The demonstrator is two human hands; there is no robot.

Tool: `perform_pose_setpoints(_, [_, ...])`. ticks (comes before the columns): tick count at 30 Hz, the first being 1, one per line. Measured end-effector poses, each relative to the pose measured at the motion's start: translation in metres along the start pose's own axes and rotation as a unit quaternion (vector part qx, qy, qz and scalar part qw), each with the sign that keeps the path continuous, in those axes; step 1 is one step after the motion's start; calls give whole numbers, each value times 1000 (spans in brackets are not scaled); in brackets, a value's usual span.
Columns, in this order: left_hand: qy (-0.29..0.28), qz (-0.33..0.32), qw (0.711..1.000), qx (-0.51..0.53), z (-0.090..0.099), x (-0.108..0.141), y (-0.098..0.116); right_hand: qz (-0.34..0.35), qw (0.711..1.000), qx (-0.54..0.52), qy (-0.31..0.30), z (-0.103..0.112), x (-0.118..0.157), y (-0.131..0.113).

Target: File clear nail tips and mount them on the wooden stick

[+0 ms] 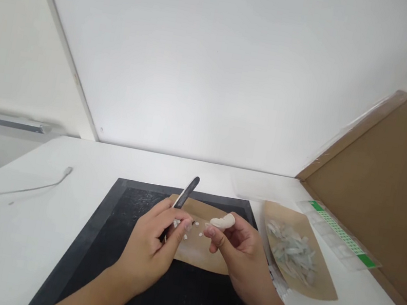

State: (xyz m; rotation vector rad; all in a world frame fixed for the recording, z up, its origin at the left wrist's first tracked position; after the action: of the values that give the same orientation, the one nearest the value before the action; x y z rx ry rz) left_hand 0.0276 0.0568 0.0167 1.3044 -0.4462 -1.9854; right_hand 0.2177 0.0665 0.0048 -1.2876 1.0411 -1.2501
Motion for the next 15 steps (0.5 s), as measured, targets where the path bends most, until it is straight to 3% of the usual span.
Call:
perform_pose_setpoints(5, [13,-36,998,-51,2,0,-2,72,983,163,45,8,2,-6])
perform_pose_setpoints(9, [70,-45,995,-61,9,0,-5,176,920,341,77,13,3,-13])
perform_pose_setpoints(11, [74,-36,995,-58,9,-1,-8,198,903,371,81,14,3,-15])
perform_pose_setpoints(15, [51,-43,996,-55,4,-1,-11,205,909,354,75,14,3,-17])
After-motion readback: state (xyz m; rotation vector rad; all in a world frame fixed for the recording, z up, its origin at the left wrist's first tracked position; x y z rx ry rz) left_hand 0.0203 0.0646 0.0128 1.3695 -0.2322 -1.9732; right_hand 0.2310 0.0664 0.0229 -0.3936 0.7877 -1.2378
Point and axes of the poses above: each hand's wrist, its own x-axis away from the middle knuckle, its own z-axis out of the back of the hand, y = z × x, the point moved 4 cm from there along -x, towards the middle knuckle, and after that the axes turned 13 degrees about -z, right-handed, at the moved point
